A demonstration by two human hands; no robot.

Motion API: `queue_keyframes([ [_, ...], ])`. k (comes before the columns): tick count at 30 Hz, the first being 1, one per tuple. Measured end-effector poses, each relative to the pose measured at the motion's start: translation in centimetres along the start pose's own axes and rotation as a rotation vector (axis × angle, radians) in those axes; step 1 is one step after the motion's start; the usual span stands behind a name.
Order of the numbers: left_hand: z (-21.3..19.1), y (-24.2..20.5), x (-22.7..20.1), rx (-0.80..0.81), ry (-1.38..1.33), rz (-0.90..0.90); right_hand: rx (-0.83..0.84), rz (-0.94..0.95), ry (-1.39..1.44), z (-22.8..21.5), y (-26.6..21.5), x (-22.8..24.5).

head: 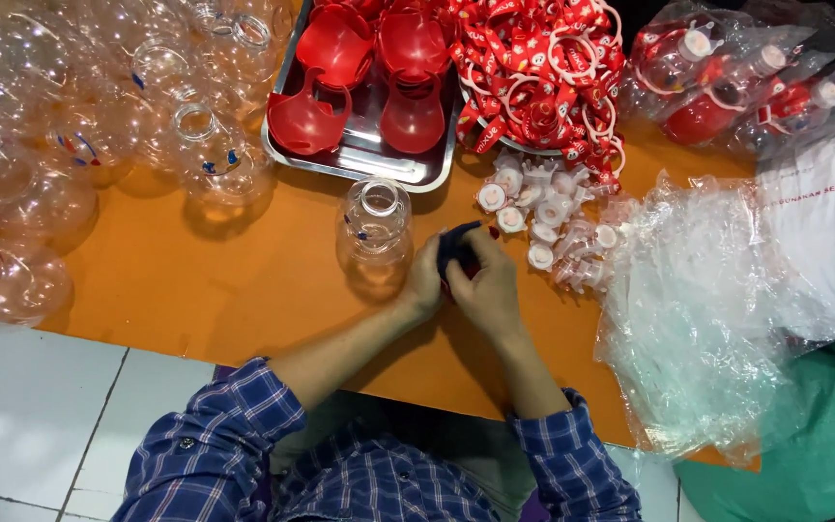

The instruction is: Assembling a decorative plastic bottle by attaching a red base, threading a lanyard through the cap, and placing it in a plastic bag.

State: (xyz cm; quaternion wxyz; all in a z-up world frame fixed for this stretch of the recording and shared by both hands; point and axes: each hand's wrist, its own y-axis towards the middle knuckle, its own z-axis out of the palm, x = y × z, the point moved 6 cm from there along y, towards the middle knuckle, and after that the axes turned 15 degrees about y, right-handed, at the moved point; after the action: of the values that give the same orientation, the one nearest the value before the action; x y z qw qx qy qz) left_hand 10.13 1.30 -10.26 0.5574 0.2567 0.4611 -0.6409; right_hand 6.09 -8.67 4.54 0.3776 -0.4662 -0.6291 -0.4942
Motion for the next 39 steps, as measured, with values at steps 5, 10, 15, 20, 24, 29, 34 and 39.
queue_keyframes([
  [5,0.5,-0.9,-0.2,0.047,-0.029,-0.020,0.315,-0.070,-0.640,-1.0,-0.7,-3.1],
  [10,1.7,-2.3,-1.9,0.063,-0.026,0.020,-0.014,-0.382,-0.789,-2.6,-0.3,-1.2],
  [15,0.9,-0.9,-0.8,0.100,-0.040,0.053,0.019,-0.262,-0.748,-1.5,-0.9,-1.6],
  [20,3.8,-6.1,-7.3,0.074,-0.032,-0.053,0.356,0.079,-0.477,0.5,-1.8,-2.3],
  [24,4.7,-7.4,-8.8,0.059,0.002,-0.058,0.459,0.042,-0.446,0.1,-2.5,-2.3],
  [29,1.7,-1.9,-3.0,0.100,0.029,-0.036,0.319,-0.097,-1.039,-1.0,-2.9,-3.2],
  [34,5.3,-8.5,-9.9,0.085,-0.147,-0.159,0.382,-0.116,-0.458,1.5,-4.4,1.4],
  [39,4.9,-8.0,-8.6,0.122,-0.166,-0.213,0.341,-0.243,-0.560,1.0,-5.8,0.8],
])
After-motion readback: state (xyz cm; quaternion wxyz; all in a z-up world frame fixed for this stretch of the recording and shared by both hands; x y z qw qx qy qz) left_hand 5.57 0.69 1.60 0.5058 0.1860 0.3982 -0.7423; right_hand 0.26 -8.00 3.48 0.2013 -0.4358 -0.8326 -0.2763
